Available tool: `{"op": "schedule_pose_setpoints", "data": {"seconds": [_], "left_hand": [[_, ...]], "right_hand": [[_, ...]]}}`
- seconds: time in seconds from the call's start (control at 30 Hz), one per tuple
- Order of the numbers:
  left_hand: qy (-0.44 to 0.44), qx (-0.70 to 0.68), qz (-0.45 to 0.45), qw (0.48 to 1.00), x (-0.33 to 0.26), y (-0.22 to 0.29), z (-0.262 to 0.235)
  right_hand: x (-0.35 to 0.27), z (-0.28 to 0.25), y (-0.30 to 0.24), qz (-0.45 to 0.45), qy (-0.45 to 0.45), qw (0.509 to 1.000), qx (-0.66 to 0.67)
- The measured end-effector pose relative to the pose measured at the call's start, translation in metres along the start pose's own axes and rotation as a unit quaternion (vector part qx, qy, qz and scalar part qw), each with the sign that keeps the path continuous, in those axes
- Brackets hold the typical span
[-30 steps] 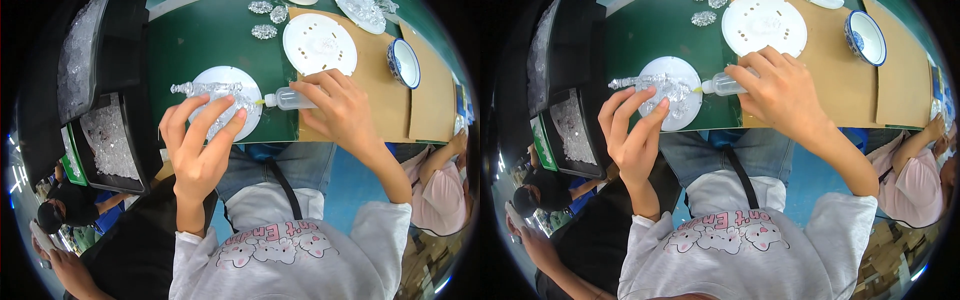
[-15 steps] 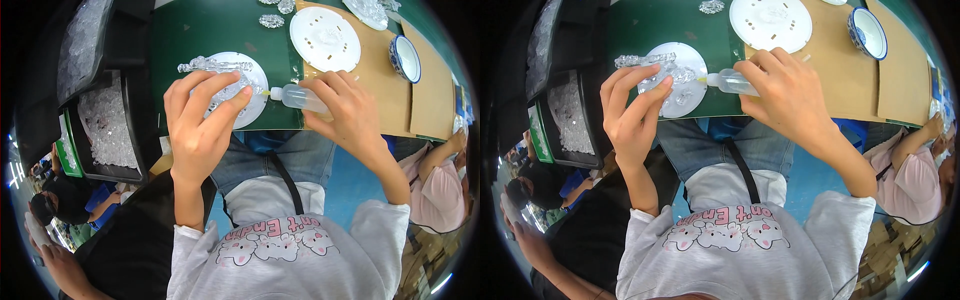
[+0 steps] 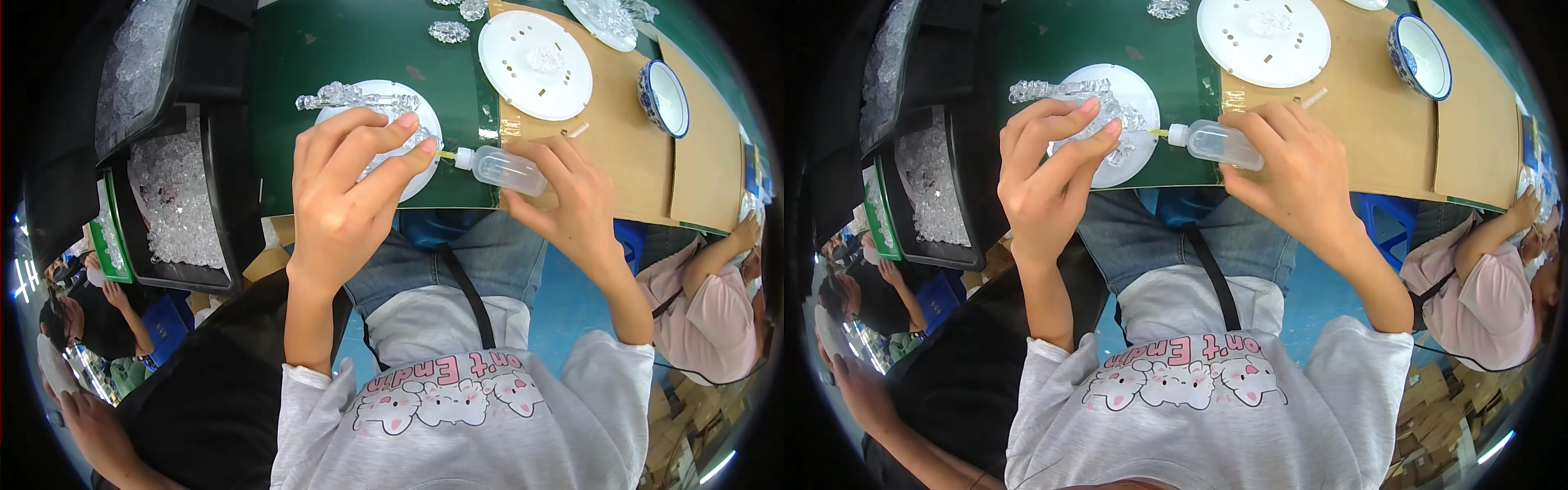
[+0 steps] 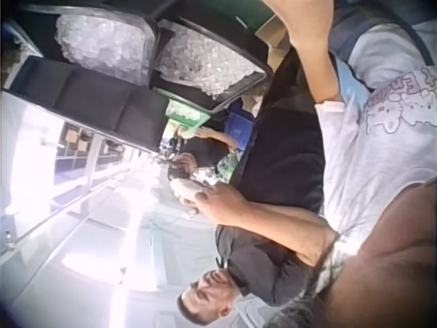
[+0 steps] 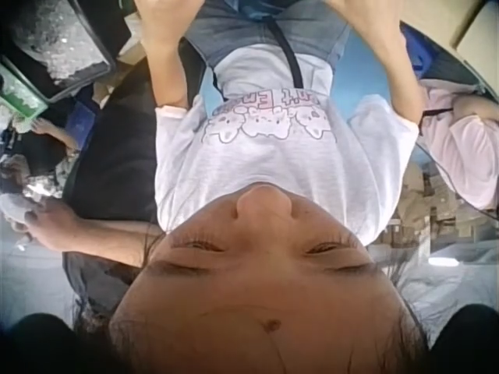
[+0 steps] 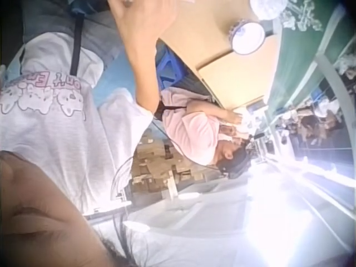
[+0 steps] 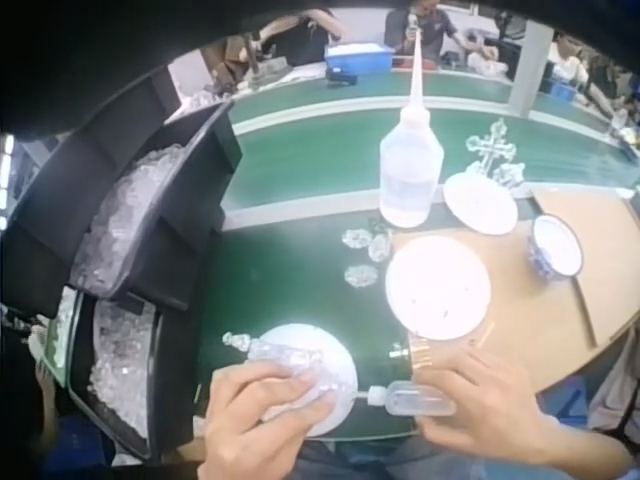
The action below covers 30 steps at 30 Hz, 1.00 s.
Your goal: Assembling decorative light fixtures by gluing clear plastic snowflake-like pieces onto a circular white base.
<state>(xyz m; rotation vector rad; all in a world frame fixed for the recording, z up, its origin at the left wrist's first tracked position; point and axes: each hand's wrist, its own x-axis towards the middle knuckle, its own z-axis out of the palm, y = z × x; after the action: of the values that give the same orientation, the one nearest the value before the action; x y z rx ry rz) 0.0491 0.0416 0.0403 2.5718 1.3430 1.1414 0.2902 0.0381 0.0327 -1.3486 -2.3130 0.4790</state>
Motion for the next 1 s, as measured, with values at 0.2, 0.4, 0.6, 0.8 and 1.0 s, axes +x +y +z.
{"op": "schedule_pose_setpoints", "data": {"seconds": [0.2,0.4,0.6,0.8,1.0], "left_hand": [[-0.021,-0.008,-0.033,0.999,0.002,0.005,-0.003],[-0.009,-0.006,-0.021,1.0,0.0,0.001,-0.005],[-0.007,-0.026,-0.032,0.999,-0.002,0.0,-0.004],[-0.005,-0.021,-0.041,0.999,-0.003,0.0,-0.006],[-0.01,-0.019,-0.04,0.999,-0.001,0.0,-0.007]], "right_hand": [[-0.004,0.004,-0.002,0.0,0.008,1.0,-0.006],[-0.002,0.007,-0.008,-0.006,0.001,1.0,-0.008],[0.001,0.01,-0.014,-0.005,0.002,1.0,-0.025],[-0.001,0.011,-0.019,0.007,0.0,1.0,-0.026],[-0.001,0.009,-0.02,0.041,-0.01,0.999,0.01]]}}
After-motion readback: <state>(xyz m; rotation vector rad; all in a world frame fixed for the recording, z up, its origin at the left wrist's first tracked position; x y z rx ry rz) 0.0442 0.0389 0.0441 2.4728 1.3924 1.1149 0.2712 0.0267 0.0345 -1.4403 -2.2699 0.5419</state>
